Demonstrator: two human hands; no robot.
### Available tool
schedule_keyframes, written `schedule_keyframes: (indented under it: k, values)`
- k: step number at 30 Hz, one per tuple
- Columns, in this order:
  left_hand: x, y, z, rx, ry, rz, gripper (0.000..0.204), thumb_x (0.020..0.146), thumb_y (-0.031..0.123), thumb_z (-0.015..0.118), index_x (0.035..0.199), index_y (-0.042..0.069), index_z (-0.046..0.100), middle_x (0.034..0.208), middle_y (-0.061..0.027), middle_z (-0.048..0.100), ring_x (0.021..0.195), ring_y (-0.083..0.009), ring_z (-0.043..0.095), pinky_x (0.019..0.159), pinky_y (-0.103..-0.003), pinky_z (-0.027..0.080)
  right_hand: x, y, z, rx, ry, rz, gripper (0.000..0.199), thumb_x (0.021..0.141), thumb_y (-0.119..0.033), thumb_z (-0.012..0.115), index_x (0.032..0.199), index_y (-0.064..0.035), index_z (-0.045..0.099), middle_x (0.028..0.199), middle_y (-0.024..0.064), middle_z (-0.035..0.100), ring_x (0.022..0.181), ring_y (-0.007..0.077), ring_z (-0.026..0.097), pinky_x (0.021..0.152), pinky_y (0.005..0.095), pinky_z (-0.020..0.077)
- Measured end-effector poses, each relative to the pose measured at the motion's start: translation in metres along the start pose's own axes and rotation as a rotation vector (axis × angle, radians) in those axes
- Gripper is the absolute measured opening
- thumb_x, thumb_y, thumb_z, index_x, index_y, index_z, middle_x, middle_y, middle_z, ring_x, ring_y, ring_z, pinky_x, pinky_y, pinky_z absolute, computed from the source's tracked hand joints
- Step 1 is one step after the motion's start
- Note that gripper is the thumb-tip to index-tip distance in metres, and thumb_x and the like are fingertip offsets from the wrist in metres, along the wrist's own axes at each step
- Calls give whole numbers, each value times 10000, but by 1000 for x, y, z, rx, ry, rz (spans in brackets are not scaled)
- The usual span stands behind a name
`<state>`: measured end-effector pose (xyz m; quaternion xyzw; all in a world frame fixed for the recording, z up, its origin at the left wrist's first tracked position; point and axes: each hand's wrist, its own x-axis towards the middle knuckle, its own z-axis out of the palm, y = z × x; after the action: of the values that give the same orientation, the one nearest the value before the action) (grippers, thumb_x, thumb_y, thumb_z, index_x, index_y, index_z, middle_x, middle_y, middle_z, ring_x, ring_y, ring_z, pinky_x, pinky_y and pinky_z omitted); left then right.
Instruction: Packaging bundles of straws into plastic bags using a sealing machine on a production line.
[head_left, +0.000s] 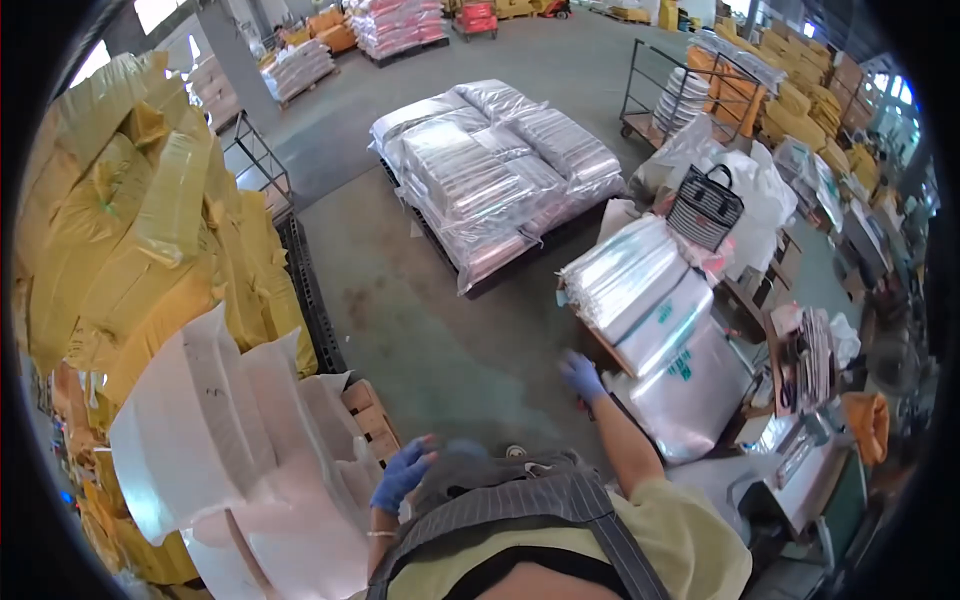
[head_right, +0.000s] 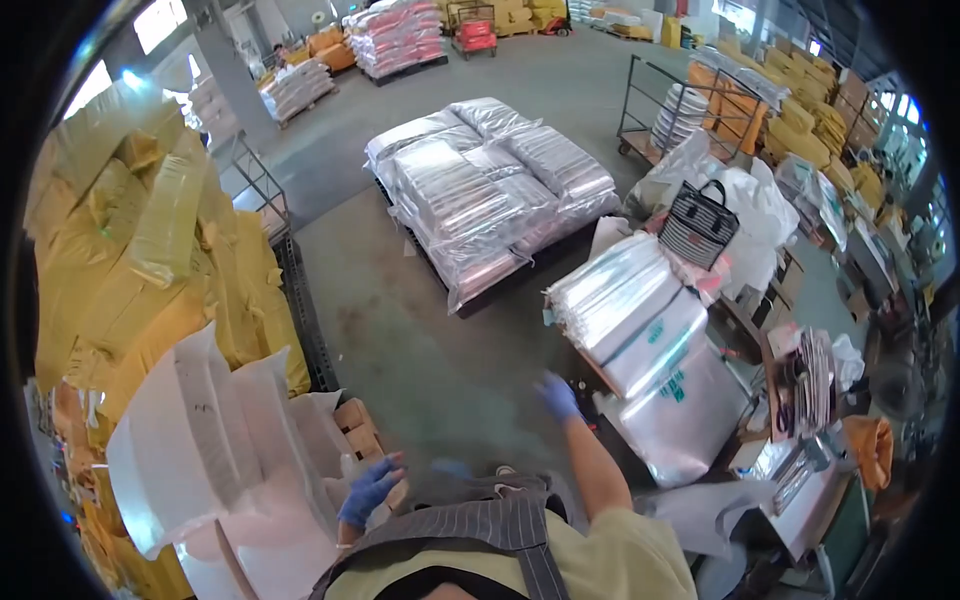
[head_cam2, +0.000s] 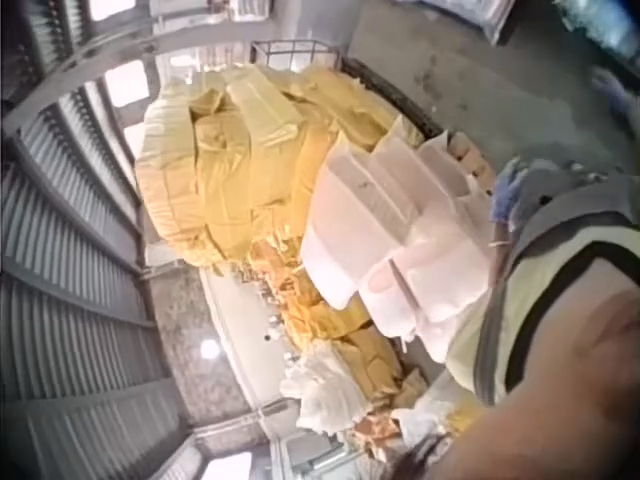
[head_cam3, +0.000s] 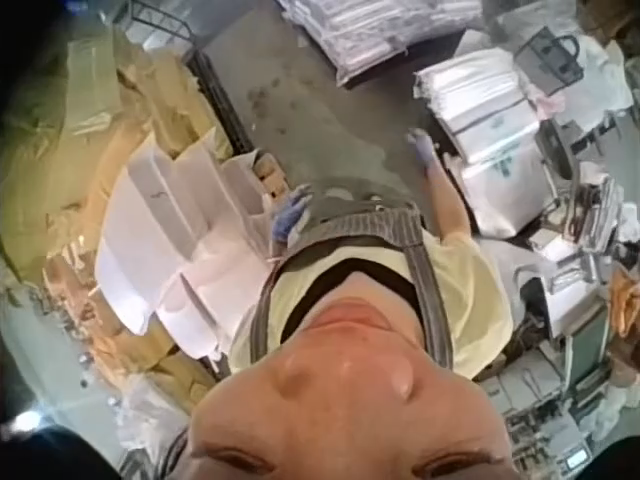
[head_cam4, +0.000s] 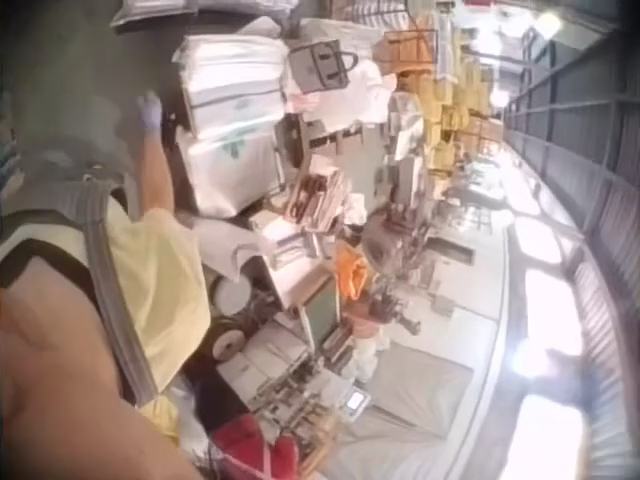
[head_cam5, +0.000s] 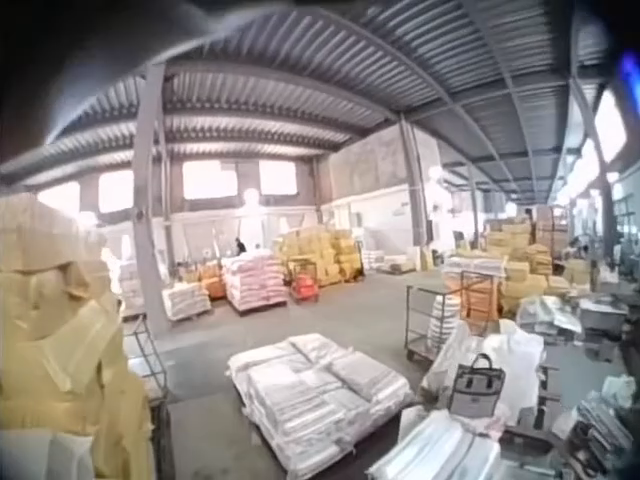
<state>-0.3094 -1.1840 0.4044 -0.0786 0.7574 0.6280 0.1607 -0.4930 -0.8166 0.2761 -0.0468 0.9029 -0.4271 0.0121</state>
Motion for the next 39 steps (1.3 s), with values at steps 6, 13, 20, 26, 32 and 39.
schedule_keyframes:
  k: [6, 13, 20, 26, 32, 39]
  values:
    - [132, -14, -171, 233, 174, -308, 439, 786, 289, 578, 1120, 11, 515, 1004, -111, 590, 909, -208, 552, 792, -311, 419, 375, -156, 58, 51, 139, -470, 220, 749, -173, 552, 936, -75, 612, 825, 163, 616, 751, 315, 592, 691, 350, 468]
    - [481, 107, -338, 363, 207, 67, 433, 825, 177, 539, 1209, 15, 427, 1159, -146, 521, 1024, -219, 539, 873, -300, 417, 440, -80, 147, 504, -18, 575, 253, 765, -185, 614, 972, -60, 539, 733, 33, 534, 581, 124, 542, 491, 278, 456]
    - [830, 166, -331, 346, -307, 161, 352, 809, 95, 569, 1137, -7, 489, 1017, -54, 575, 901, -115, 527, 826, -252, 422, 457, -7, 325, 1964, -190, 908, 272, 811, -267, 548, 1018, -115, 459, 742, 52, 528, 596, 182, 530, 538, 359, 460]
    - [983, 61, -341, 790, -582, 147, 336, 768, 147, 619, 1063, 7, 537, 885, -65, 612, 792, -113, 546, 760, -245, 443, 565, -17, 368, 1454, 384, 1470, 302, 823, -346, 516, 1007, -112, 466, 787, 90, 519, 577, 240, 499, 528, 418, 460]
    - [1075, 24, -322, 700, -601, -99, 218, 778, 137, 600, 958, 14, 600, 866, -56, 625, 760, -133, 553, 742, -268, 453, 588, -5, 341, 1497, 868, 1396, 249, 828, -393, 517, 838, -145, 497, 640, 16, 485, 471, 154, 438, 430, 350, 396]
    - [1137, -120, -342, 1313, -653, 246, 362, 856, 312, 426, 1115, 77, 519, 1097, -124, 541, 939, -264, 515, 794, -375, 419, 654, 135, 321, 1286, 954, 1265, 219, 829, -373, 526, 852, -155, 520, 675, -31, 488, 574, 108, 466, 535, 294, 403]
